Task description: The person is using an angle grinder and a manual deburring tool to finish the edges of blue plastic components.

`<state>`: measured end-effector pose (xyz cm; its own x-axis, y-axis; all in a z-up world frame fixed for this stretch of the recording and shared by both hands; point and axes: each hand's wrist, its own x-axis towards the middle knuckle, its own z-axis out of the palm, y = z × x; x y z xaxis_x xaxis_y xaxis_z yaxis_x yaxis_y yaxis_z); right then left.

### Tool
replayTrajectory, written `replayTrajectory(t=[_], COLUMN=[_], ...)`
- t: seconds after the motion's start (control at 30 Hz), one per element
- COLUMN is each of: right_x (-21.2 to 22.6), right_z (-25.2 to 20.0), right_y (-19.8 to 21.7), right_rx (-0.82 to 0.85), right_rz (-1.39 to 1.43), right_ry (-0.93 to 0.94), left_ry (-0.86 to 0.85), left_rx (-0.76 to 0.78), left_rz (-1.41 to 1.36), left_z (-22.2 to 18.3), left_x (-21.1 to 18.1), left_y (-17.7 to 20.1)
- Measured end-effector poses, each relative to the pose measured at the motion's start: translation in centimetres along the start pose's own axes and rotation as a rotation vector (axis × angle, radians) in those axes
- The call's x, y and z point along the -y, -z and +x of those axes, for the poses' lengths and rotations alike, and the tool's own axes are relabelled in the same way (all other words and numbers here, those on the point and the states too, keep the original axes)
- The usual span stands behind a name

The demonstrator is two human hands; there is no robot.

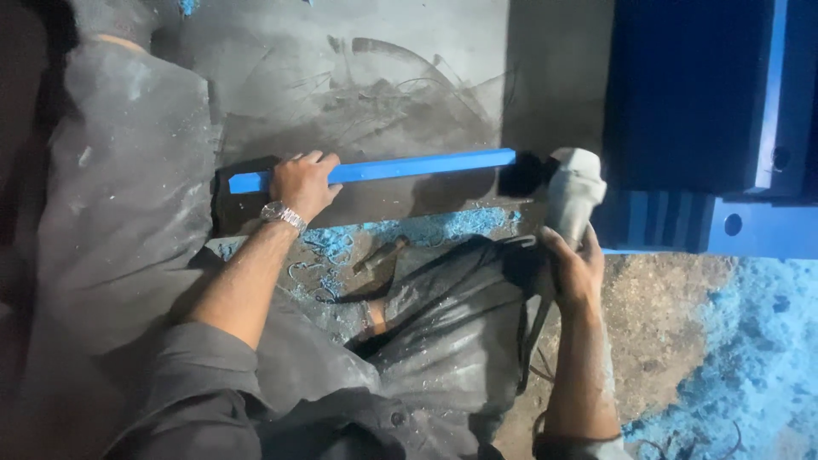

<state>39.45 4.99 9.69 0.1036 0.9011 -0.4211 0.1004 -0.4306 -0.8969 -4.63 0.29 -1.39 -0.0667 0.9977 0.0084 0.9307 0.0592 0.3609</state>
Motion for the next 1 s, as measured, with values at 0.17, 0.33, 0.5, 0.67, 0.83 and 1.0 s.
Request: replayTrajectory(t=[0.17,0.33,0.5,0.67,0.83,1.0], right_x=[1.5,3.6,5.3,3.1,4.1,2.7], right_z=[-2.7,-5.0,-7.4,-8.4,-8.3,-6.1], right_y=[-0.4,-3.5,-8.6,-11.4,-11.8,-7.6], right_rx=[-0.017,0.078,0.257,0.379,0.388,0.212], right_rz=[-0.147,-0.070,-0.297,-0.246,-0.207,-0.116], right_ry=[0.059,0.028,-0.103,-0.151,-0.169,-0.204], left_ry=[0.027,0.025,0.028,-0.002,-0.018,0.012], left_rx=[0.024,-0.005,0.004,-0.047,-0.038,-0.022], left_rz=[0.017,-0.019,0.020,0.051,0.070,0.046], left_z=[0.0,-0.5,-1.1,-1.7,-1.6,-1.5], left_x=[-0.1,-0.4,-1.4,0.0,-0.5,-0.9], left_y=[0.0,-0.2,0.8,-1.5,-0.9,-0.5])
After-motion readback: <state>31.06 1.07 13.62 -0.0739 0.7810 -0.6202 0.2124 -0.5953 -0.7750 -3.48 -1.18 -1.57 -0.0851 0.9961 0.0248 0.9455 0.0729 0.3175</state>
